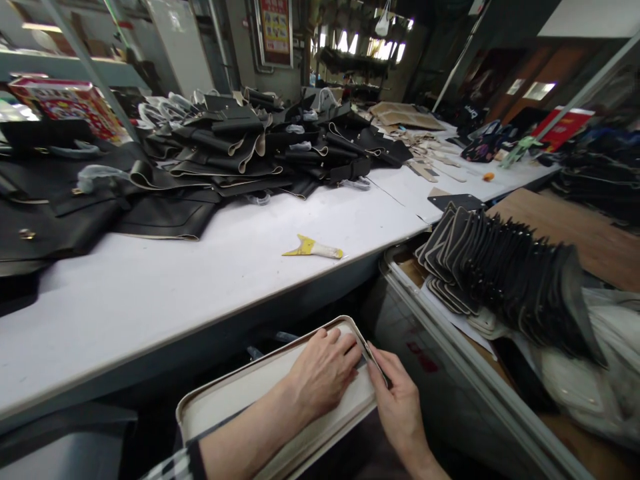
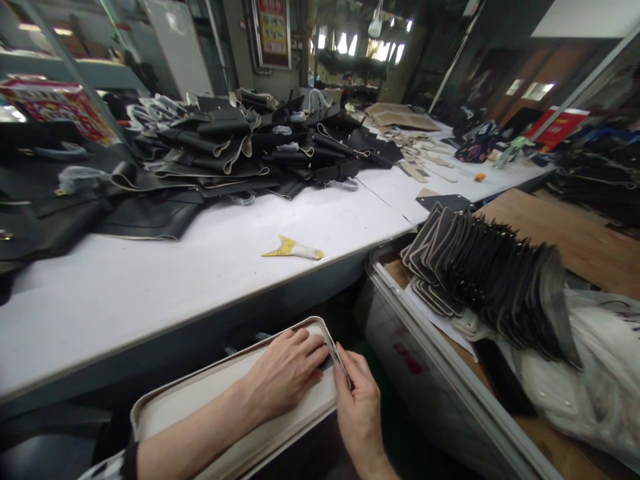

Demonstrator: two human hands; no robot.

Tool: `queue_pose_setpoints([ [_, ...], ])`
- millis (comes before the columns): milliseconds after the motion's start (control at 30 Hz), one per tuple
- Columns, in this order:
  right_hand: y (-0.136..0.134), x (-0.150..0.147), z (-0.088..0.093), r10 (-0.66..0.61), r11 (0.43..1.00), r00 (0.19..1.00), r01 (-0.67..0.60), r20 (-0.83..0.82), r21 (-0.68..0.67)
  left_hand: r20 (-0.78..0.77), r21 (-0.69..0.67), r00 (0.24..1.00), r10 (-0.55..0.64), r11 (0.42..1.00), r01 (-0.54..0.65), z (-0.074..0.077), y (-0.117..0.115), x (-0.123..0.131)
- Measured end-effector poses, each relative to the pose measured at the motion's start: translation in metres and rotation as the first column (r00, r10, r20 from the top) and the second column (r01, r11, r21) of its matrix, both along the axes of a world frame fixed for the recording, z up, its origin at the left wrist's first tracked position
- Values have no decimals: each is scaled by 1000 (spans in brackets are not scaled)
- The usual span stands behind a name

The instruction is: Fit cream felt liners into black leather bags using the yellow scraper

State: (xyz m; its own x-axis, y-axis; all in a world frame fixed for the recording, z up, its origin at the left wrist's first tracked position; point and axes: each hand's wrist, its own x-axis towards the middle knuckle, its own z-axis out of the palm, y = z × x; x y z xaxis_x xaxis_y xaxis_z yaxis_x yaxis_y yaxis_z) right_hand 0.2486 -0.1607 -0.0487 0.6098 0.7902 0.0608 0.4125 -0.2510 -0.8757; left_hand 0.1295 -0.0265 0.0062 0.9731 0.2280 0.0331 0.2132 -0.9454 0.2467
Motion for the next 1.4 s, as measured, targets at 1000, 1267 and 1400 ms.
queue_pose_setpoints([
  [1000, 17, 17, 28, 351, 921, 899, -283, 260, -267, 24, 25, 999, -46, 999, 45, -3, 3, -9],
  [1267, 36, 59, 18, 323, 873, 899, -404, -296, -274, 14, 13, 1000, -18, 1000, 18, 1, -1, -10],
  [1400, 46, 65, 25, 349, 792, 826, -512, -442, -333, 34, -74, 999, -8, 997, 11, -1, 5, -9],
])
